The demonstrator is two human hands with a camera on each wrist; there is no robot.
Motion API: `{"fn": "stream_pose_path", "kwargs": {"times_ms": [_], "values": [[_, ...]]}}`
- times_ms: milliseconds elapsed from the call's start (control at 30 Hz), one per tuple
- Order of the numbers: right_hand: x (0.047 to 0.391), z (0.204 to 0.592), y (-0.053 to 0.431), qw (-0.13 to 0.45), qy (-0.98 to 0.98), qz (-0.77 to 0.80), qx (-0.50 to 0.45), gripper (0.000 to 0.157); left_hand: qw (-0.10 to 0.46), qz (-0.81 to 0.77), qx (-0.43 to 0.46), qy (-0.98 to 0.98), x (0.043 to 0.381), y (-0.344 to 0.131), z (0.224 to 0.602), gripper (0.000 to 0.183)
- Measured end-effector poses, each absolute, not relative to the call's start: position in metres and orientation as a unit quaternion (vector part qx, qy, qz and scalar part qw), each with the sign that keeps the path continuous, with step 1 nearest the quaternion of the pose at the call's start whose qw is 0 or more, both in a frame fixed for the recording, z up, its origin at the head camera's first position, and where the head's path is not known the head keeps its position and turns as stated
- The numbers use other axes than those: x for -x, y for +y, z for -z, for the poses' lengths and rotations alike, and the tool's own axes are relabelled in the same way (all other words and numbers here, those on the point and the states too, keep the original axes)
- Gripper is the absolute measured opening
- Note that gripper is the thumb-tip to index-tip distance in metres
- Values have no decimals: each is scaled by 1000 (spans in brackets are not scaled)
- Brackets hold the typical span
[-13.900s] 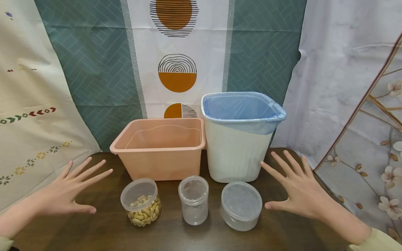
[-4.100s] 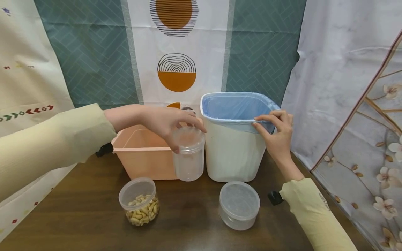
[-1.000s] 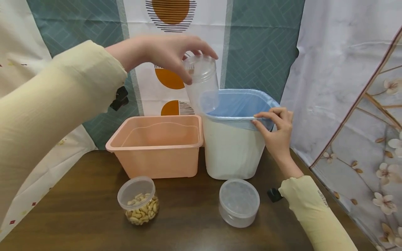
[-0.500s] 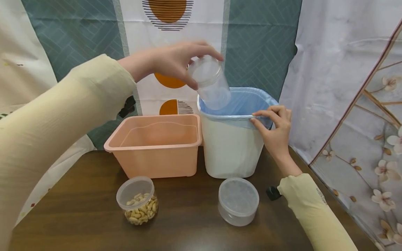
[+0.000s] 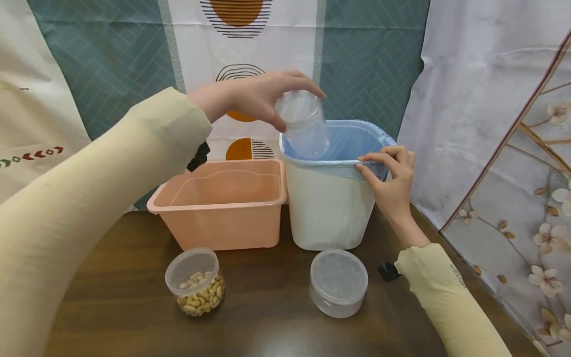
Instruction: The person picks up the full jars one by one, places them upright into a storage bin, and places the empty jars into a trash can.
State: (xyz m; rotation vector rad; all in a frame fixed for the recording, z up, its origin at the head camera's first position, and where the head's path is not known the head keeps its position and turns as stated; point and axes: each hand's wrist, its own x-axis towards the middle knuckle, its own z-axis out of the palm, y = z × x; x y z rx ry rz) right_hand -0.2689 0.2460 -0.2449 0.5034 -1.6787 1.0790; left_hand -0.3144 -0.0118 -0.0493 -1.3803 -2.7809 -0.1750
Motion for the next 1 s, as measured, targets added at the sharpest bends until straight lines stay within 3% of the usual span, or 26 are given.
{"fn": "stream_pose_path", "kwargs": {"times_ms": [467,1000], "values": [[268,247,241,514,-700,-448,-211,16,-29,42,445,-894,327,-10,72,78],[274,248,251,522,-696,-441,-223,16,-17,52,462,-885,337,-6,85,76]]}}
